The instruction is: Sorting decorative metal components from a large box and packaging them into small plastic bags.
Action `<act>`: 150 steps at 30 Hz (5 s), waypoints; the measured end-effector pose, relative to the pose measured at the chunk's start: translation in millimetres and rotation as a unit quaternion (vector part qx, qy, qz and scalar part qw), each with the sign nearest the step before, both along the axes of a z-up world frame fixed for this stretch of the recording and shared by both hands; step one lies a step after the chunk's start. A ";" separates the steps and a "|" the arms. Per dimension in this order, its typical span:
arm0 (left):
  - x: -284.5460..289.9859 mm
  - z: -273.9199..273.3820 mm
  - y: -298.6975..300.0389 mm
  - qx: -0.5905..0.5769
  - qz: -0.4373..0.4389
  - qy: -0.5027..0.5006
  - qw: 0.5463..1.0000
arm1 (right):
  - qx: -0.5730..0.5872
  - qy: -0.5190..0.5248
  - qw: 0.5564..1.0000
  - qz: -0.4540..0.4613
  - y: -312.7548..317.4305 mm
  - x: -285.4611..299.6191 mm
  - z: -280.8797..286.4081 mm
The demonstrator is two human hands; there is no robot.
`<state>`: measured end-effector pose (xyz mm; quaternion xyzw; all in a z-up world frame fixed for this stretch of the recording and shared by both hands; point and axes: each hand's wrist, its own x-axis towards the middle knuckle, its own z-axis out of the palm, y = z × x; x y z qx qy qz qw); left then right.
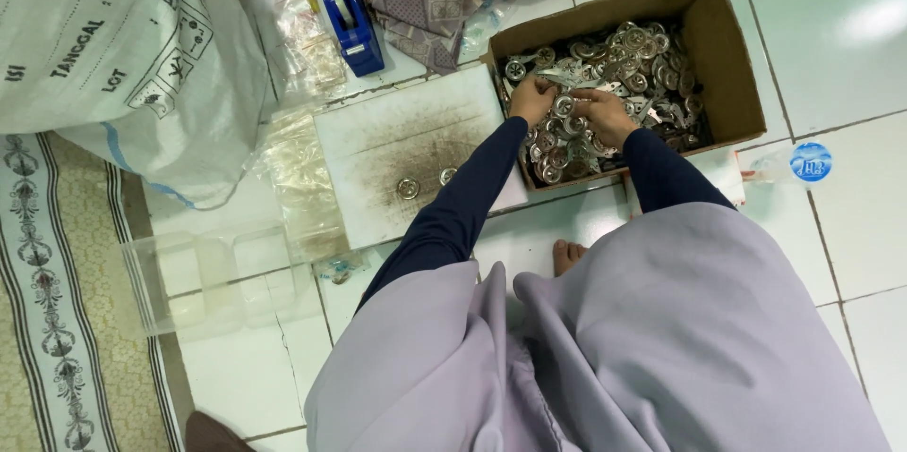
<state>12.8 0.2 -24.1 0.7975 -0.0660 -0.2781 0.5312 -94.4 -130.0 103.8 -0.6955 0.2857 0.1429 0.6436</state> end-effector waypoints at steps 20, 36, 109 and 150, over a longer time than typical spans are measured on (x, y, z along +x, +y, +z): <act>-11.3 92.2 47.7 -0.094 -0.015 0.053 0.994 | 0.061 -0.006 0.998 0.033 -0.2 11.6 10.3; -1.8 118.9 197.3 -0.060 0.040 0.002 0.997 | 0.024 -0.066 0.987 0.146 94.0 34.7 47.7; -77.7 61.0 275.5 0.253 -0.267 -0.582 0.725 | -0.510 -0.175 0.715 0.445 157.0 30.0 12.9; -31.9 -79.4 -15.1 0.406 -0.341 -0.375 0.761 | -0.458 0.017 0.767 0.450 8.5 -19.3 -52.8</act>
